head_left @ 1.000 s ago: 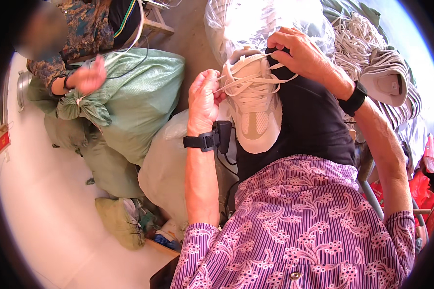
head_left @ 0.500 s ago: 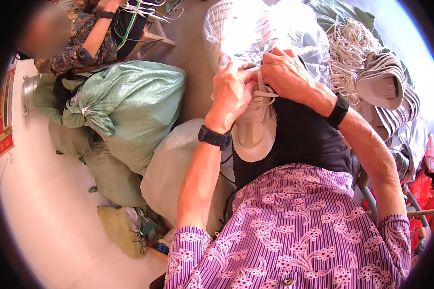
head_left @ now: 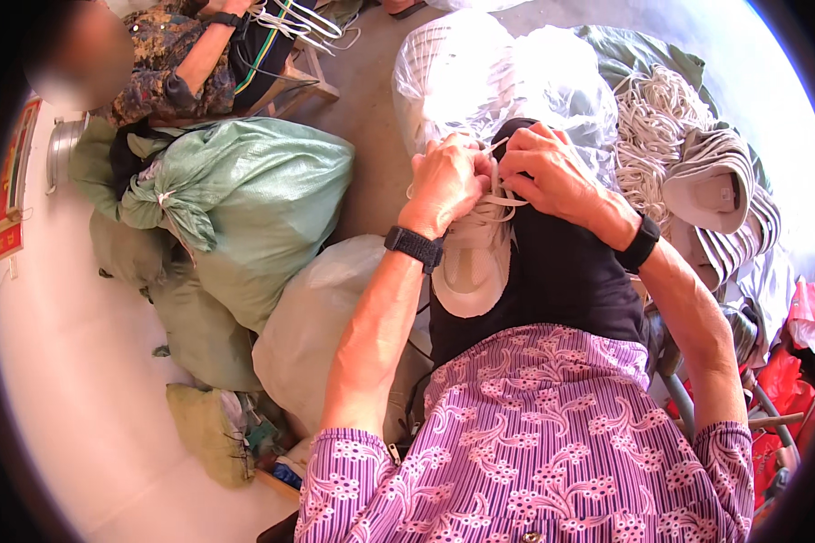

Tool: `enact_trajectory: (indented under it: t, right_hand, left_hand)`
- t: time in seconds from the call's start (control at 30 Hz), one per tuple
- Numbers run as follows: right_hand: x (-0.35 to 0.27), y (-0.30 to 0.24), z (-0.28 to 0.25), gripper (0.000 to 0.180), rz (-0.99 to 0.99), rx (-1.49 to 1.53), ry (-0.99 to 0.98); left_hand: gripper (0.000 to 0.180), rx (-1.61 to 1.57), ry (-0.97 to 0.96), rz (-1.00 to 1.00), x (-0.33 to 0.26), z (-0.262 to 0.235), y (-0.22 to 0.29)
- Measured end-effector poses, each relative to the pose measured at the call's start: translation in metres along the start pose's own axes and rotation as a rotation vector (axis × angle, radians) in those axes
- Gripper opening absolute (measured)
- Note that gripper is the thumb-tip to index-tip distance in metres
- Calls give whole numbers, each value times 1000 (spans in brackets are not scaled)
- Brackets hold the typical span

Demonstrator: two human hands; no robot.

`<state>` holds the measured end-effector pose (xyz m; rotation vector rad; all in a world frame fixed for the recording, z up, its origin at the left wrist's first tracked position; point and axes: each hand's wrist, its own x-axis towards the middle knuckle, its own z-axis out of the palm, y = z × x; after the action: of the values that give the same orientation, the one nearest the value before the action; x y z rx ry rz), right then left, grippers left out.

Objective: The recorder is lacing a white shoe while sitting in a workspace with several other people performing similar tasks.

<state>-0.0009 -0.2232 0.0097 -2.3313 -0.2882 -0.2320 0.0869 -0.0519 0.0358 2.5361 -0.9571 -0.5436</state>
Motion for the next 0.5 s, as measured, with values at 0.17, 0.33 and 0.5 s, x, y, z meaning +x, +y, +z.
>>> enact_trajectory:
  t: [0.17, 0.33, 0.5]
  right_hand:
    - [-7, -8, -4, 10, -97, -39, -38]
    - [-3, -17, 2, 10, -91, -57, -118]
    - [1, -22, 6, 10, -59, -38, -127]
  left_hand:
    - [24, 328, 118, 206, -6, 7, -3]
    - [23, 612, 305, 302, -10, -6, -7]
    - [16, 643, 388, 179, -13, -48, -31]
